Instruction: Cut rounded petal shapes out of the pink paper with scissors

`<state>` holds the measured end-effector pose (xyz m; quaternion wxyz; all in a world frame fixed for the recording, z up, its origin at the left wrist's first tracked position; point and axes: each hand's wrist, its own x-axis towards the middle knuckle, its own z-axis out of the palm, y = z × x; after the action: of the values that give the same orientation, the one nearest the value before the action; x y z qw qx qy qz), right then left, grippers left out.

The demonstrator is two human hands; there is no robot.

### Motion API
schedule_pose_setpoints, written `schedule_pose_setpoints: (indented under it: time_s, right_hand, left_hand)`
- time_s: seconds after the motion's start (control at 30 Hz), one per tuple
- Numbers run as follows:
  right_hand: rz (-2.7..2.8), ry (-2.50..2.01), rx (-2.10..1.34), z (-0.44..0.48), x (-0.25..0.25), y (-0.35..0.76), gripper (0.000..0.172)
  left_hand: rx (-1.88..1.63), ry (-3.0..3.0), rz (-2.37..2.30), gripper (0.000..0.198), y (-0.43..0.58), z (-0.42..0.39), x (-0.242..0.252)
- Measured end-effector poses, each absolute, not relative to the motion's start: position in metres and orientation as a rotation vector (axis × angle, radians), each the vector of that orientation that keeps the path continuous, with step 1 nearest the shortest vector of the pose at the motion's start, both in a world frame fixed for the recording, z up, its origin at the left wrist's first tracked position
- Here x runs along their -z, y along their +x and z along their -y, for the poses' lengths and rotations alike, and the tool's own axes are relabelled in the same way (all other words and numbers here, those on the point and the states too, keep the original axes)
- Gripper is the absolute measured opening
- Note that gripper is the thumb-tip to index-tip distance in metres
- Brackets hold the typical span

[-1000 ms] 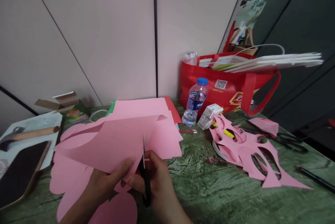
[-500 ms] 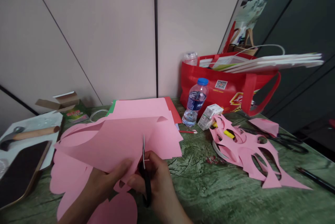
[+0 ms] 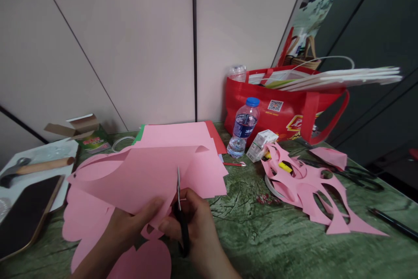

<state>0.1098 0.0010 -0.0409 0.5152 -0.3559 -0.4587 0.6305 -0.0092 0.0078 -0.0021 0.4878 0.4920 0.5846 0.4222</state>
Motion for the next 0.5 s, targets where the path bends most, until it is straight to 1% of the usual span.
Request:
schedule_pose_setpoints:
  time_s: [0.17,0.27,0.5]
  right_hand:
    - [1.126,-0.887,-1.504,-0.001,0.046,0.112,0.034]
    - [1.141,-0.903,-1.506,-0.001,0.049,0.113,0.032]
    - [1.13,-0.902,-1.508,-0.002,0.053,0.111,0.029]
  left_hand:
    - [-1.075,1.233,-1.405,0.021,-0.012,-0.01,0.005]
    - [-1.046,1.24,-1.391,0.022,-0.013,-0.01,0.006]
    - [-1.077,1.192,-1.414,0.019,-0.012,-0.01,0.003]
